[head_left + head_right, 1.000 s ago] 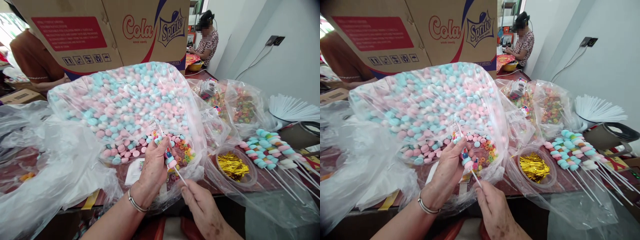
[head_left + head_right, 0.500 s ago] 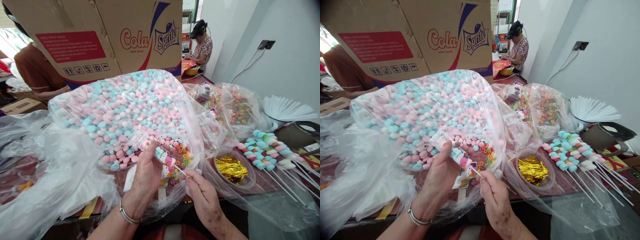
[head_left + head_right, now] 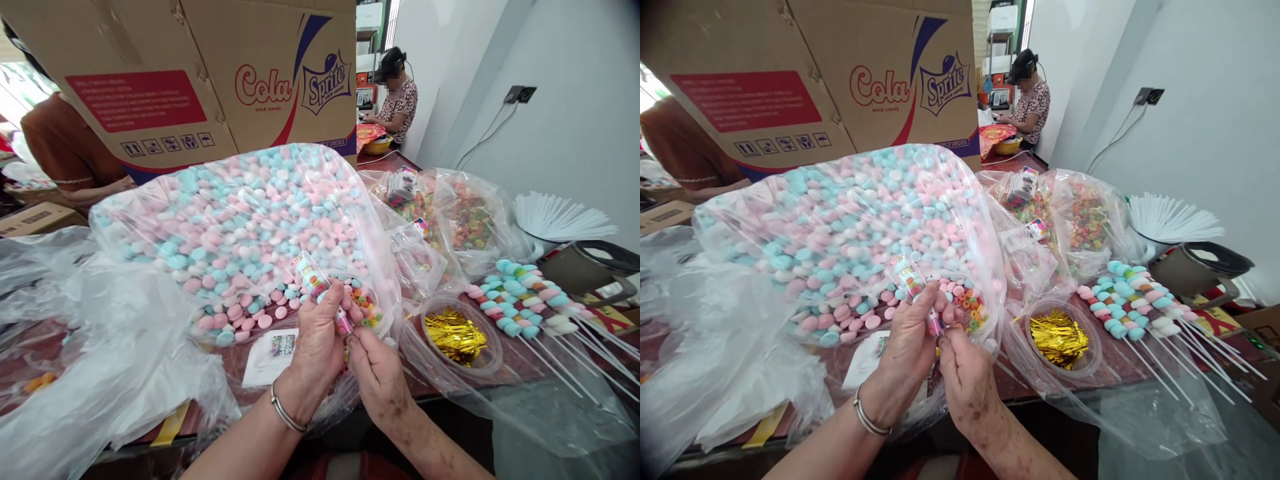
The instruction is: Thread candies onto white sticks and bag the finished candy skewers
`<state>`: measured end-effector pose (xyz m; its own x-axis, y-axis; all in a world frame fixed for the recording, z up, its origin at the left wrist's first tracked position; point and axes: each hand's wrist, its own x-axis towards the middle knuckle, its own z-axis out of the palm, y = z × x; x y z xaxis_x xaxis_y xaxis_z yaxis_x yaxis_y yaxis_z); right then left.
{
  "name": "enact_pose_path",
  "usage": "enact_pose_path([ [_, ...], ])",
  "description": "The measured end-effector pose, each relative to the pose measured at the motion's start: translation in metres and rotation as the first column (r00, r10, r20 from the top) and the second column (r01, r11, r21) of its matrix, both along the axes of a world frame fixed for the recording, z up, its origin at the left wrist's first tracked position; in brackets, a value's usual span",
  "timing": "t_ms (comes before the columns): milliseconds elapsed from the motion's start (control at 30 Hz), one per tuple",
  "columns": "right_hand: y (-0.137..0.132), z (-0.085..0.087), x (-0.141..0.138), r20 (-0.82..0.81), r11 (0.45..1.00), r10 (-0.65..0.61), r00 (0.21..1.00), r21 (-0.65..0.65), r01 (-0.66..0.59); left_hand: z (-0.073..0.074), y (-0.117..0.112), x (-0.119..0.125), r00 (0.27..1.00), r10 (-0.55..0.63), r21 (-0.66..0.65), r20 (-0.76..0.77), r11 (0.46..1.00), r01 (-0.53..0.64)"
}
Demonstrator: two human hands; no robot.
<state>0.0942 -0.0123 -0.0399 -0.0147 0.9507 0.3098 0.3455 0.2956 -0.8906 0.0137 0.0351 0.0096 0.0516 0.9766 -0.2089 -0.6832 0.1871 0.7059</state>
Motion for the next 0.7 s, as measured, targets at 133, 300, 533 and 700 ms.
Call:
enact_pose_path([
  [133, 0.005, -0.003, 0.000, -0.075, 1.000, 0.002, 0.997, 0.025, 0.000, -0.004, -0.007, 0.003, 0.989, -0.086, -0.005, -0.117, 0.996, 0.086],
  [300, 0.007, -0.005, -0.008, -0.095, 0.999, -0.014, 0.995, 0.048, 0.019, -0.003, -0.012, -0.001, 0.919, -0.151, 0.074, -0.364, 0.979, 0.190],
  [533, 0.007, 0.035, 0.031, 0.429, 0.952, 0.121, 0.895, 0.206, -0.227, 0.011, 0.001, -0.033, 0.738, -0.328, 0.009, -0.590, 0.911, 0.411],
  [700, 0.017, 0.068, 0.067, 0.729, 0.768, -0.093, 0.678, 0.486, -0.417, 0.014, 0.004, -0.050, 0.419, -0.714, -0.248, -0.561, 0.627, 0.738],
])
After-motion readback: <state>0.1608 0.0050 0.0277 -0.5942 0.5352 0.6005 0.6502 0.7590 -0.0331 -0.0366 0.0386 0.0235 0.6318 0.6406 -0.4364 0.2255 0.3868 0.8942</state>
